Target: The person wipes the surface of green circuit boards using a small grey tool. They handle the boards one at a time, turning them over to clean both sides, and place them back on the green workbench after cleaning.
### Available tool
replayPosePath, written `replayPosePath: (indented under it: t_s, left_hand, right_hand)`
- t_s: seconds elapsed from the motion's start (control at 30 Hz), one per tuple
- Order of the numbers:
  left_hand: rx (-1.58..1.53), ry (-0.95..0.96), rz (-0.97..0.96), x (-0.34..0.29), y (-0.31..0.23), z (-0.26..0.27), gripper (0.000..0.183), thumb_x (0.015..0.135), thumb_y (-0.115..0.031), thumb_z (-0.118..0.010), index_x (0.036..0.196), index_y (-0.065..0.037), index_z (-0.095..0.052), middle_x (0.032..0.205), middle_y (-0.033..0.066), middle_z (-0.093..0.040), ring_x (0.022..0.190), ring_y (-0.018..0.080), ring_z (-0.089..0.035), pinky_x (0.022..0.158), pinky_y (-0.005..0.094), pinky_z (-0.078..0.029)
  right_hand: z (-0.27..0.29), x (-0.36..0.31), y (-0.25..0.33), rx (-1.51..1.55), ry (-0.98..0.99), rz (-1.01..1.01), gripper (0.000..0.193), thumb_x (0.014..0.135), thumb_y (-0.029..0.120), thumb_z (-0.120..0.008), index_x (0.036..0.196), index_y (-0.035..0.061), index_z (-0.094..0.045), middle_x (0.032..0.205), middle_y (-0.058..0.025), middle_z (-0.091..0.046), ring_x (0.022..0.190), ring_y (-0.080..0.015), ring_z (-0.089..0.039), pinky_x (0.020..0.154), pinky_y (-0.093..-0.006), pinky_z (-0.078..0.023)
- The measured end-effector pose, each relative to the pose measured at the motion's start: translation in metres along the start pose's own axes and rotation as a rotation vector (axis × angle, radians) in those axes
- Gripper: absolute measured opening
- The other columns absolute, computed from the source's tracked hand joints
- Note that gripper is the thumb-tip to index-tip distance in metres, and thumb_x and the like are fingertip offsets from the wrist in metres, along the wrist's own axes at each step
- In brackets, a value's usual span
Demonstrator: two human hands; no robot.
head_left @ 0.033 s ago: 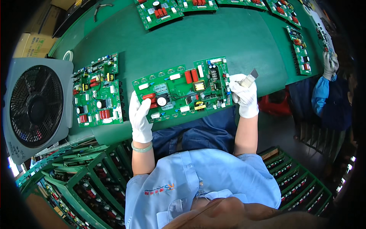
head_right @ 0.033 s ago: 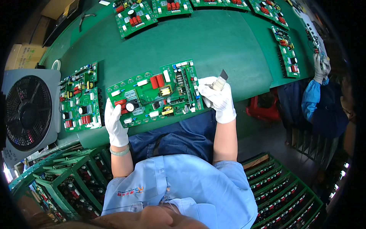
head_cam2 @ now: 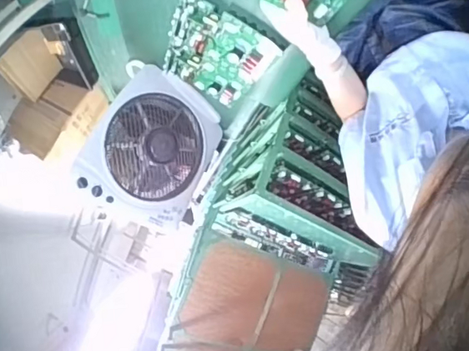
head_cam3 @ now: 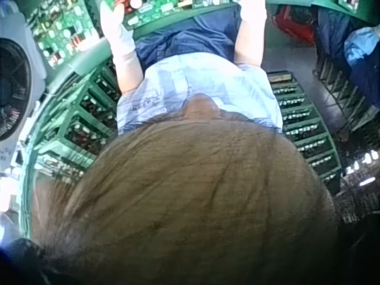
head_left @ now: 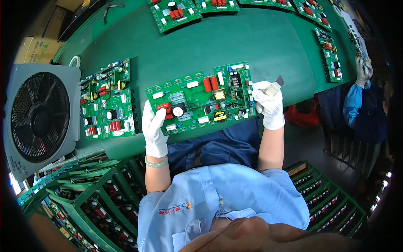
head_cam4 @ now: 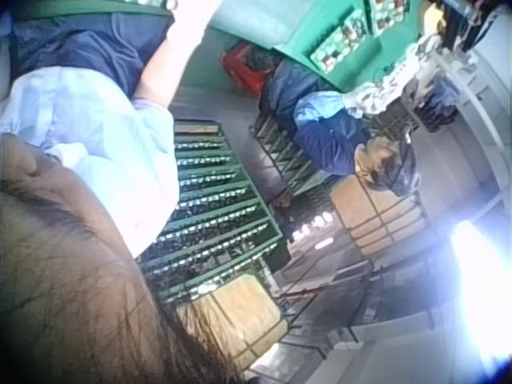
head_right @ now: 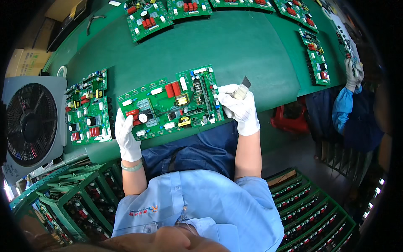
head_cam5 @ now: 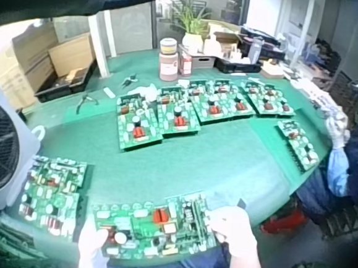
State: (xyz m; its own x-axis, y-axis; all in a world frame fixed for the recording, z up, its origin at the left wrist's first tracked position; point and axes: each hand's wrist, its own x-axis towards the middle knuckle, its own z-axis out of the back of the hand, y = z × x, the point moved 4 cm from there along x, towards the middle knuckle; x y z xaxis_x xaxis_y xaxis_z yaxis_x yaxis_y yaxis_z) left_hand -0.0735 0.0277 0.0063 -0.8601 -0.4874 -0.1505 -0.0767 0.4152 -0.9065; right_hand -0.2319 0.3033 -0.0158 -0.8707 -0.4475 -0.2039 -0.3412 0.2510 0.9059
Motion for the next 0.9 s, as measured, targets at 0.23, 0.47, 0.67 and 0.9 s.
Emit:
replayPosePath:
  t_s: [0.23, 0.47, 0.67, 0.9]
  left_hand:
    - [0.056, -0.032, -0.041, -0.002, 0.000, 0.002, 0.042, 0.092, -0.010, -0.052, 0.131, 0.003, -0.046, 0.121, 0.0129, -0.058, 0.107, 0.0194, -0.059, 0.096, 0.0325, -0.046]
    - [0.087, -0.032, -0.066, -0.002, 0.005, 0.006, 0.038, 0.096, -0.011, -0.047, 0.131, 0.002, -0.047, 0.119, 0.0126, -0.059, 0.103, 0.0180, -0.060, 0.092, 0.0315, -0.048]
    - [0.156, -0.053, -0.056, -0.002, 0.001, 0.003, 0.037, 0.096, -0.014, -0.048, 0.130, 0.001, -0.048, 0.114, 0.0113, -0.061, 0.099, 0.0166, -0.061, 0.088, 0.0303, -0.049]
    - [0.176, -0.065, -0.030, -0.003, 0.004, 0.010, 0.039, 0.096, -0.016, -0.049, 0.131, 0.000, -0.048, 0.108, 0.0101, -0.063, 0.092, 0.0146, -0.062, 0.081, 0.0279, -0.050]
  right_hand:
    - [0.005, -0.001, -0.004, 0.003, 0.004, 0.000, 0.013, 0.082, 0.004, -0.069, 0.094, -0.0024, -0.068, 0.077, -0.0091, -0.068, 0.044, -0.0079, -0.049, 0.039, -0.0226, -0.036]
    - [0.004, -0.005, -0.004, -0.067, -0.016, 0.048, 0.018, 0.080, 0.009, -0.072, 0.092, -0.0028, -0.066, 0.070, -0.0068, -0.065, 0.039, -0.0071, -0.046, 0.035, -0.0212, -0.032]
    - [0.010, -0.006, -0.010, -0.019, -0.005, 0.028, 0.016, 0.078, 0.008, -0.074, 0.089, -0.0024, -0.067, 0.072, -0.0091, -0.067, 0.040, -0.0081, -0.047, 0.034, -0.0215, -0.032]
    - [0.009, -0.006, -0.009, 0.029, 0.037, 0.050, 0.011, 0.079, 0.006, -0.073, 0.086, -0.0007, -0.067, 0.074, -0.0098, -0.067, 0.041, -0.0090, -0.049, 0.036, -0.0216, -0.033]
